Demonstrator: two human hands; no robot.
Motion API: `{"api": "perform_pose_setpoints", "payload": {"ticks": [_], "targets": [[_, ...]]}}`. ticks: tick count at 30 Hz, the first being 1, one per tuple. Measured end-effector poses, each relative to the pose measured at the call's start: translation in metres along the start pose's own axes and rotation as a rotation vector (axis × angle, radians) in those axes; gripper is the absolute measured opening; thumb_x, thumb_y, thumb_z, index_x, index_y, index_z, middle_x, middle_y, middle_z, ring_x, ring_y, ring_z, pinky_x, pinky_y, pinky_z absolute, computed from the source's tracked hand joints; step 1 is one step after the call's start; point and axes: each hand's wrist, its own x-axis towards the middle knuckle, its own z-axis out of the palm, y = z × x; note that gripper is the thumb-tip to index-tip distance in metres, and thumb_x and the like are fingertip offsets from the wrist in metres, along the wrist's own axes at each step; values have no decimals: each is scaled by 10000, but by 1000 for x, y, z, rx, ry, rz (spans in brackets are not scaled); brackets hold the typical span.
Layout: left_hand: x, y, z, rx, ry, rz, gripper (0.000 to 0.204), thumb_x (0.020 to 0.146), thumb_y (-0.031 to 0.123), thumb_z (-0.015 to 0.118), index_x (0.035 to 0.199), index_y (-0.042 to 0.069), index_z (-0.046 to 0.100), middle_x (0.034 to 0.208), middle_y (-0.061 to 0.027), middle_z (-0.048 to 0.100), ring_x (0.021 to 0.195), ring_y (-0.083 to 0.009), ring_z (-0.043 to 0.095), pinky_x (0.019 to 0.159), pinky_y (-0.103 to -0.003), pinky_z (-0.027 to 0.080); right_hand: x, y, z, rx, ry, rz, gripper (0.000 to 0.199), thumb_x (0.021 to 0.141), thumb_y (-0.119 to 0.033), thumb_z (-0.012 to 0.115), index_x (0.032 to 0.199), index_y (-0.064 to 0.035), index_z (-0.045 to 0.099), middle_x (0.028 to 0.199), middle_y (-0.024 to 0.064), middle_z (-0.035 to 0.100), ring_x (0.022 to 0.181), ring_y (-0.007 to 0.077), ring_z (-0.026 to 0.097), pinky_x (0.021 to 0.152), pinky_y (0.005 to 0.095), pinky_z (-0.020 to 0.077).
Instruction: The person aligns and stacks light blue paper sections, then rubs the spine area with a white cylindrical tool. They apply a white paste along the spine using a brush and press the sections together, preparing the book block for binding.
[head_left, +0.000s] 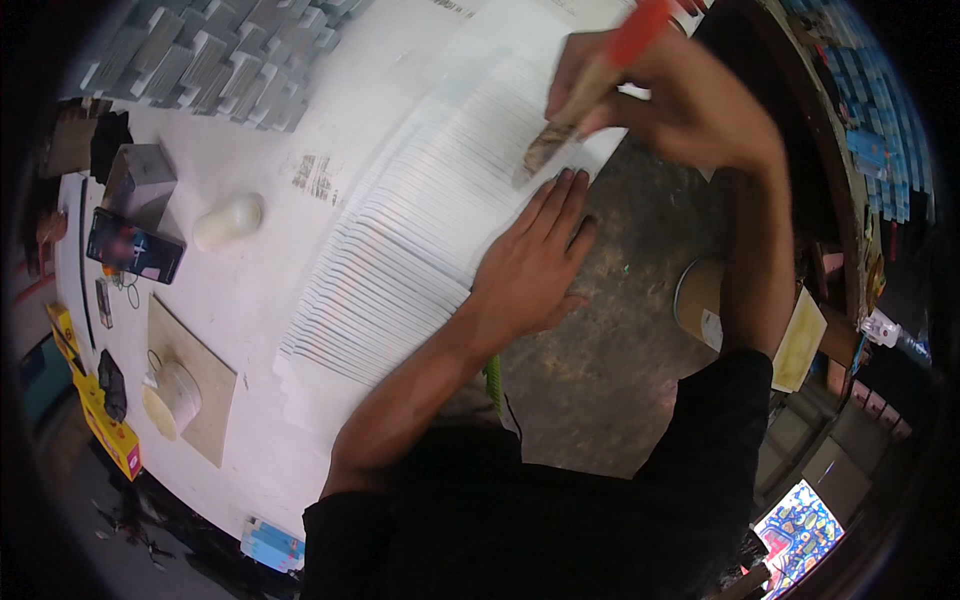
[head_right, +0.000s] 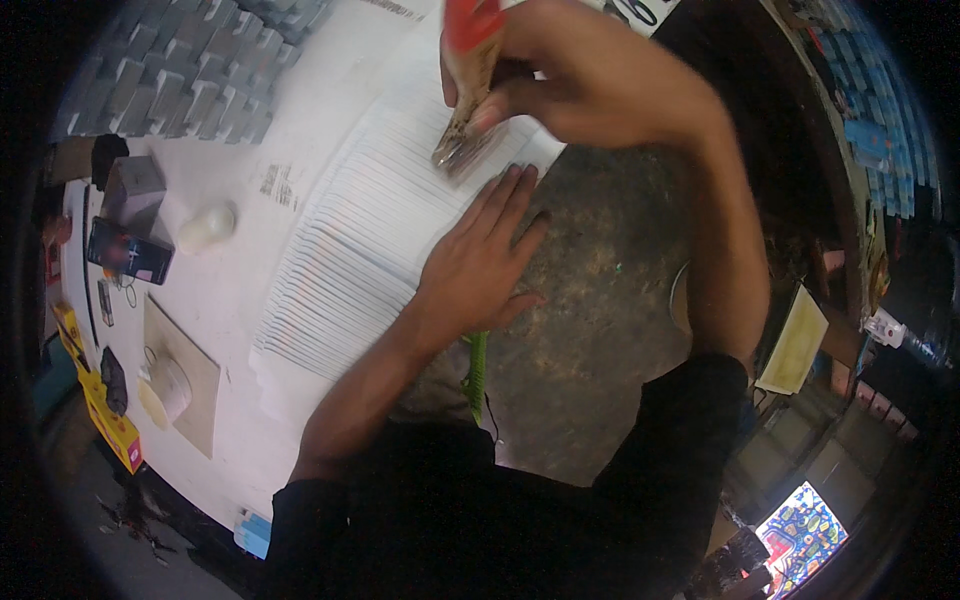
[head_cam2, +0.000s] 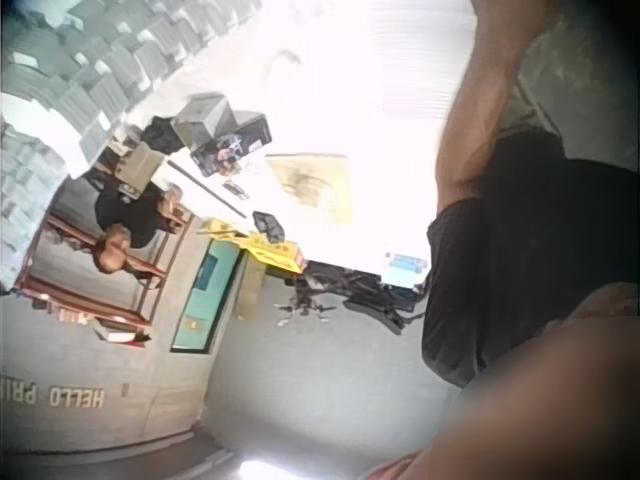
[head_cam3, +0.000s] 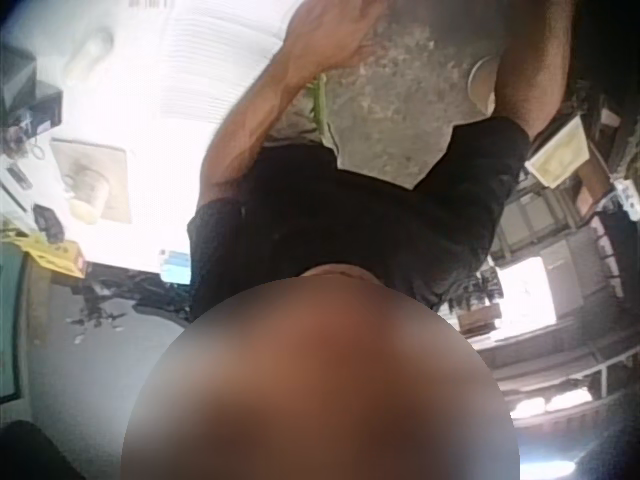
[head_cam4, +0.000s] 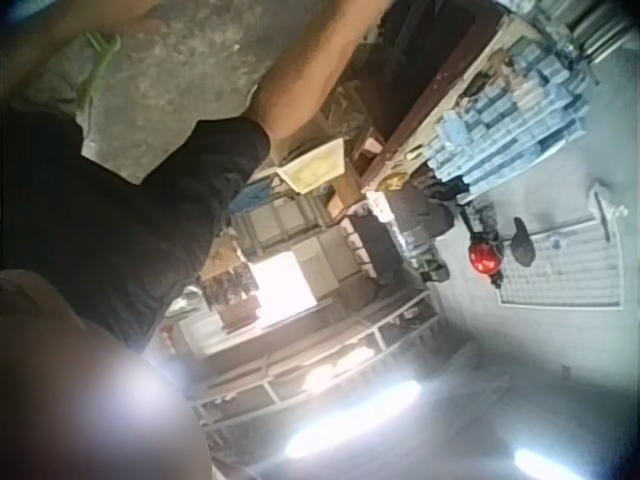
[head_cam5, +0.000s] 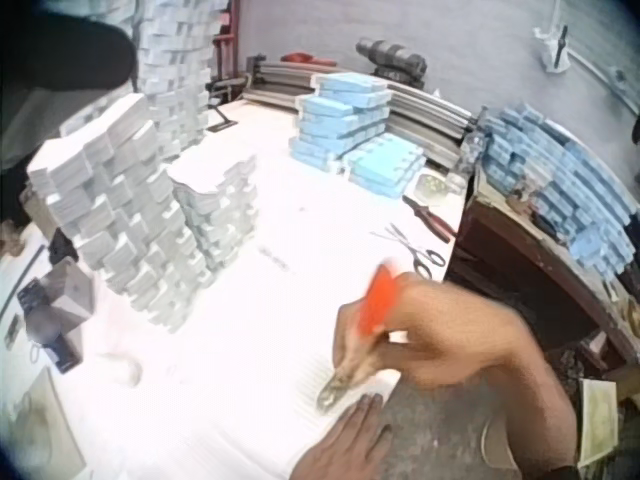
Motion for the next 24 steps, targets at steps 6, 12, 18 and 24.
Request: {"api": "perform_pose_setpoints", "payload": {"ticks": [6, 12, 18, 24], "targets": [[4, 2, 0, -36, 2, 20, 871, 714, 468, 895, 1404, 10, 627, 1666, -305, 293, 1574, -411, 281, 1307, -479, 242, -12, 7, -24, -259, 165, 202, 87, 869, 27, 751, 957, 28, 752, 933, 170, 760, 854, 288, 735, 765, 392, 564], [3, 0, 1, -77, 24, -17, 886, 687, 460, 915, 1397, 11, 635, 1674, -300, 286, 1574, -409, 286, 1304, -477, 254, -8, 35, -24, -239, 17, 343, 188, 840, 75, 741, 1017, 24, 772, 936, 167, 756, 857, 270, 720, 785, 389, 567], [5, 0, -2, -86, 27, 0, 883, 671, 457, 921, 1378, 4, 648, 1672, -305, 288, 1573, -417, 288, 1296, -479, 275, -25, 12, -31, 154, 316, 160, 181, 824, 82, 766, 984, 2, 789, 971, 133, 761, 899, 232, 726, 803, 370, 568], [4, 2, -4, -88, 17, 15, 884, 662, 440, 920, 1372, -10, 647, 1669, -312, 288, 1571, -421, 291, 1296, -484, 274, -25, 40, -41, -382, 188, 339, 165, 828, 48, 788, 985, -2, 784, 923, 130, 756, 866, 237, 717, 787, 369, 561]]}}
